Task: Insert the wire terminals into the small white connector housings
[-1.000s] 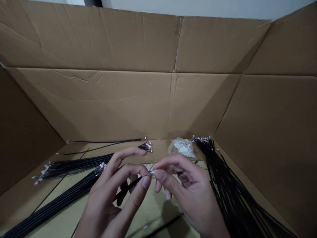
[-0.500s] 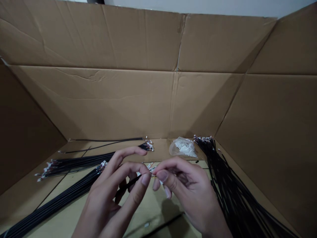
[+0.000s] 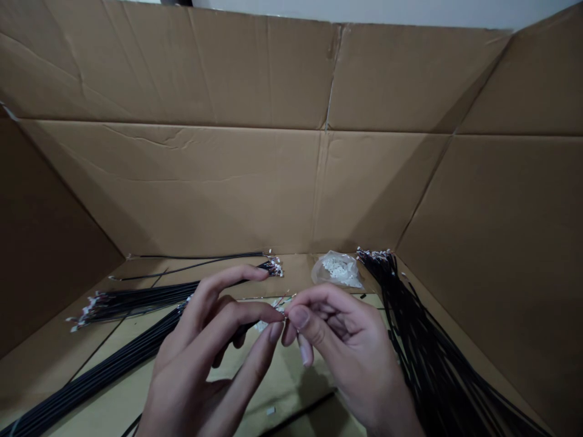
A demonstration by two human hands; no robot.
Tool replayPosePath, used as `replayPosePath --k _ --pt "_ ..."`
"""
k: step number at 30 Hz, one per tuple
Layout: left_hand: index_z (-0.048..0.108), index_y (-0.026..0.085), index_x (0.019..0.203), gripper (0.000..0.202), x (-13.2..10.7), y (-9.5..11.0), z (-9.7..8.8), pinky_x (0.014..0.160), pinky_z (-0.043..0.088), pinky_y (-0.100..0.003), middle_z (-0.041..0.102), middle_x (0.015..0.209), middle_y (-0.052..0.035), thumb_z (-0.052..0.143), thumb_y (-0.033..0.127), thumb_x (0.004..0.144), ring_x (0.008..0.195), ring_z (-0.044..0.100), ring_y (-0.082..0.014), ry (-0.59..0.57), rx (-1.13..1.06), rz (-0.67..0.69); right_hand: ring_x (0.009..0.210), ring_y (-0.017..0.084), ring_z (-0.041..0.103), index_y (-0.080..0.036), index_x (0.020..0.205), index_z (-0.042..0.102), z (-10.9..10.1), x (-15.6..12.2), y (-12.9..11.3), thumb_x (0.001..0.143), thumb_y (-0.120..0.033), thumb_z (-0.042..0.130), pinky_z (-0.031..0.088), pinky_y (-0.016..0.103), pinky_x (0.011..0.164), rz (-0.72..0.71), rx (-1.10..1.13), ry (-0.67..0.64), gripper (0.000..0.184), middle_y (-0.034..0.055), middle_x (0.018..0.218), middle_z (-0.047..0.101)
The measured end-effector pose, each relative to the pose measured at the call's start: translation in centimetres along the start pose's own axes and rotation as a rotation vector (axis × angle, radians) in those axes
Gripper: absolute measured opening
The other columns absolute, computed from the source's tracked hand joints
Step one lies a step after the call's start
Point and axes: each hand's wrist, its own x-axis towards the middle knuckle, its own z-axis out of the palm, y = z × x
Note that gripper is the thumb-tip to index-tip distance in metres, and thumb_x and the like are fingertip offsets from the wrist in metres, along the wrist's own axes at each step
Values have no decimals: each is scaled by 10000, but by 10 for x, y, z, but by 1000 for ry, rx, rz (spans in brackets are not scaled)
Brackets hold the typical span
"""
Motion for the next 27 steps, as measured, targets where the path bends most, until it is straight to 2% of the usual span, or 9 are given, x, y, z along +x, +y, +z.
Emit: replayPosePath --k 3,7,12,17,23,27 --pt "641 328 939 62 -1 1 0 756 538 -188 591 1233 31 600 293 970 1089 654 -142 31 7 -3 616 97 669 -213 869 727 0 -3 -1 908 -326 785 559 215 638 55 137 -61 134 -6 760 727" --pt "628 330 914 91 -1 0 -4 775 527 -164 578 1249 42 577 287 976 1133 627 -127 44 4 -8 745 107 757 -248 1050 729 -1 -8 -3 939 -271 765 584 222 756 108 204 -127 120 -8 871 776" --pt "614 318 879 112 -2 1 -5 815 544 -178 595 1226 22 561 272 967 1155 638 -149 40 5 30 676 125 767 -240 1119 676 -2 -9 -5 932 -299 776 557 234 700 120 206 -48 220 -15 794 774" --pt "636 312 888 106 0 0 -6 775 551 -161 596 1239 3 581 239 943 1149 662 -159 35 20 73 673 158 777 -216 1149 615 -3 -10 -4 919 -303 784 533 258 676 142 196 -40 299 -6 754 769" --pt "666 308 884 75 1 -5 -14 748 577 -138 623 1230 -9 605 285 922 1107 692 -169 -18 73 94 574 110 723 -206 1119 562 -5 -8 -1 942 -343 757 527 242 647 198 217 -108 296 -7 753 753" --pt "660 314 883 88 0 -5 -15 784 576 -135 618 1242 -3 594 327 939 1118 675 -162 -28 76 73 507 60 640 -199 1109 561 -9 -1 4 973 -331 717 476 193 578 198 249 -235 245 -22 758 729"
